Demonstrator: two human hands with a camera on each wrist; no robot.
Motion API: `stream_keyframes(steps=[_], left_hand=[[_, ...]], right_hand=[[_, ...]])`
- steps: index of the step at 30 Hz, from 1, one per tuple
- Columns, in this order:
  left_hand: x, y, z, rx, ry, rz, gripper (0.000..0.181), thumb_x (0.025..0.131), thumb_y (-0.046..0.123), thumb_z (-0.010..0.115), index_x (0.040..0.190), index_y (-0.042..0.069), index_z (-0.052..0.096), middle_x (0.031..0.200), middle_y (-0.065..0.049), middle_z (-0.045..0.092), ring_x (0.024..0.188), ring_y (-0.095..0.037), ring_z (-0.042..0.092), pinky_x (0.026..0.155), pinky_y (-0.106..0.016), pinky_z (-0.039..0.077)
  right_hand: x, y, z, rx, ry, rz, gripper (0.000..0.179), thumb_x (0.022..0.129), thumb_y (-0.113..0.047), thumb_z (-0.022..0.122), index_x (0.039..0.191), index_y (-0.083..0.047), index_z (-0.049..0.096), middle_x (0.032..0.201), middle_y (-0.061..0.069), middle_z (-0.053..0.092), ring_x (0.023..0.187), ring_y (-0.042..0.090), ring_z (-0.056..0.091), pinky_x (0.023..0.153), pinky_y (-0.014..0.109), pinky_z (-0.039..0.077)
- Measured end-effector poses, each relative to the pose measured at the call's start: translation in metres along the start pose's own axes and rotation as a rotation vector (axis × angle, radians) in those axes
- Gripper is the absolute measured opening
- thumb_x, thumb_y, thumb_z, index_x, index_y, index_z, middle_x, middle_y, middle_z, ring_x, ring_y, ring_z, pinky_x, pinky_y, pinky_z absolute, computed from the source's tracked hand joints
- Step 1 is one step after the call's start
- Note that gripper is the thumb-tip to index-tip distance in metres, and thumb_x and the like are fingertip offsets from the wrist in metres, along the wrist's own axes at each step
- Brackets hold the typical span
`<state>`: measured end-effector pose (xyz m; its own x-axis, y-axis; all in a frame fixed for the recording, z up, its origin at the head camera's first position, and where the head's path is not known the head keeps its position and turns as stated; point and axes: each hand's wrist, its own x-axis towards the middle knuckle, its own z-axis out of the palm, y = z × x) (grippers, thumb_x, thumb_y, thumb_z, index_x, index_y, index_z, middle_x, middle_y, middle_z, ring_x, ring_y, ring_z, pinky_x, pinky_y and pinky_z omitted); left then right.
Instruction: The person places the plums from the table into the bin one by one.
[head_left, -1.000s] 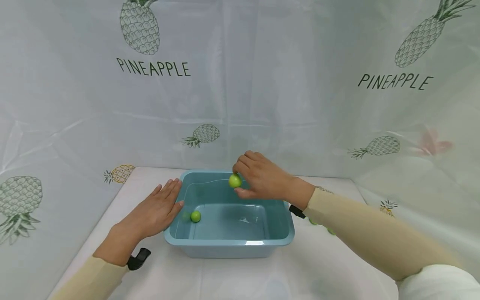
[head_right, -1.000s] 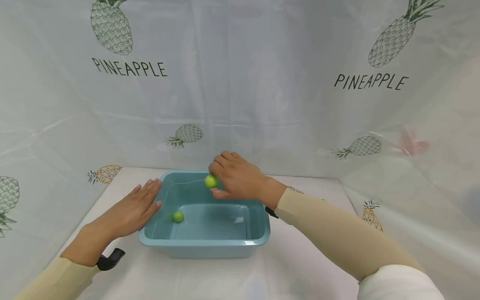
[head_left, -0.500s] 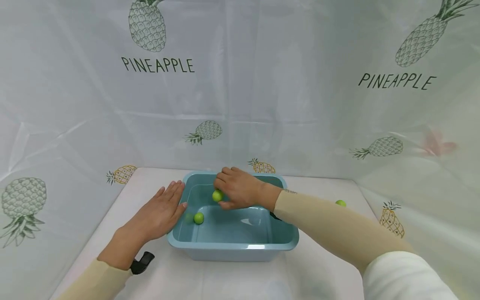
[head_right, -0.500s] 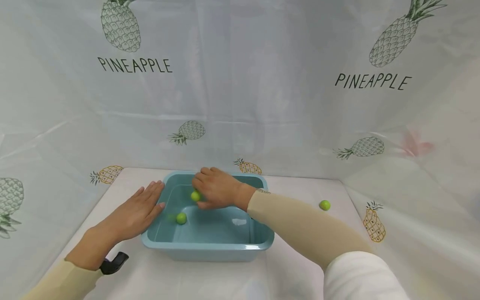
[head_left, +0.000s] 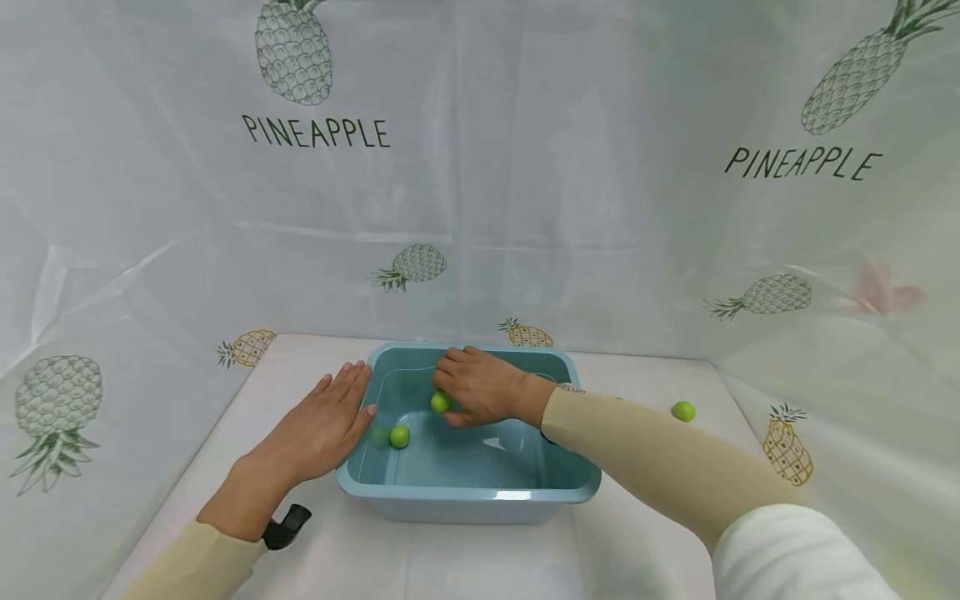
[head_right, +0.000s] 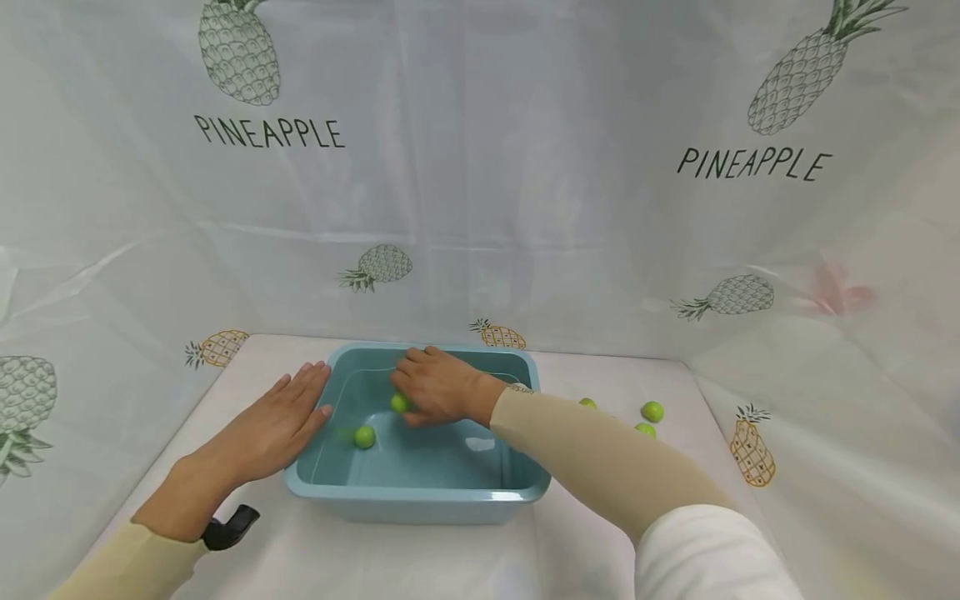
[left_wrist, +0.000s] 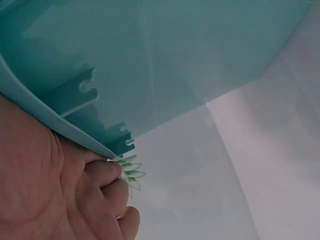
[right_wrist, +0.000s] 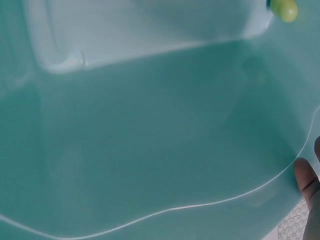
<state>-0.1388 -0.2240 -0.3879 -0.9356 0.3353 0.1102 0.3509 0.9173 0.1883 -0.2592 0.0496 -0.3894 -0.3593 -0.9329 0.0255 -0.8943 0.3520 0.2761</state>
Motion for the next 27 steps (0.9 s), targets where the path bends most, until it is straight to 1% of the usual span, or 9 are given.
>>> stream_keyframes(steps=[5, 12, 19, 23, 27], left_hand=[[0.012, -0.013, 0.001, -0.012, 0.006, 0.028, 0.065, 0.112, 0.031, 0.046, 0.160, -0.011, 0.031, 0.167, -0.027, 0.033, 0.157, -0.047, 0.028, 0.127, -0.064, 0.026], [0.029, -0.029, 0.003, -0.020, 0.013, 0.059, 0.065, 0.112, 0.030, 0.046, 0.160, -0.011, 0.031, 0.167, -0.028, 0.033, 0.157, -0.047, 0.029, 0.127, -0.064, 0.027], [0.028, -0.027, 0.004, -0.018, 0.019, 0.051, 0.065, 0.112, 0.030, 0.047, 0.160, -0.011, 0.031, 0.167, -0.028, 0.034, 0.157, -0.047, 0.029, 0.127, -0.065, 0.026], [0.027, -0.026, 0.005, -0.021, 0.025, 0.048, 0.065, 0.112, 0.031, 0.047, 0.160, -0.011, 0.031, 0.167, -0.028, 0.034, 0.157, -0.047, 0.029, 0.127, -0.064, 0.027], [0.026, -0.025, 0.005, -0.021, 0.039, 0.050, 0.065, 0.113, 0.031, 0.047, 0.160, -0.012, 0.032, 0.166, -0.029, 0.035, 0.156, -0.048, 0.030, 0.126, -0.065, 0.028]], right_hand=[[0.008, 0.006, 0.005, -0.021, 0.000, 0.019, 0.039, 0.100, -0.053, 0.062, 0.112, -0.015, 0.061, 0.102, -0.003, 0.059, 0.093, 0.018, 0.048, 0.080, 0.032, 0.043], [0.018, 0.015, 0.011, -0.030, -0.008, 0.052, 0.040, 0.100, -0.051, 0.066, 0.113, -0.013, 0.062, 0.101, -0.001, 0.059, 0.092, 0.019, 0.048, 0.080, 0.033, 0.044], [0.014, 0.014, 0.007, -0.038, -0.016, 0.058, 0.040, 0.100, -0.051, 0.065, 0.114, -0.014, 0.062, 0.099, -0.001, 0.058, 0.091, 0.019, 0.047, 0.079, 0.033, 0.042], [0.011, 0.014, 0.000, -0.054, -0.017, 0.066, 0.040, 0.102, -0.052, 0.062, 0.115, -0.014, 0.062, 0.102, -0.001, 0.060, 0.093, 0.019, 0.048, 0.079, 0.033, 0.042], [0.007, 0.017, -0.010, -0.067, 0.008, 0.081, 0.039, 0.103, -0.051, 0.060, 0.117, -0.015, 0.063, 0.107, -0.002, 0.063, 0.097, 0.018, 0.050, 0.081, 0.032, 0.044]])
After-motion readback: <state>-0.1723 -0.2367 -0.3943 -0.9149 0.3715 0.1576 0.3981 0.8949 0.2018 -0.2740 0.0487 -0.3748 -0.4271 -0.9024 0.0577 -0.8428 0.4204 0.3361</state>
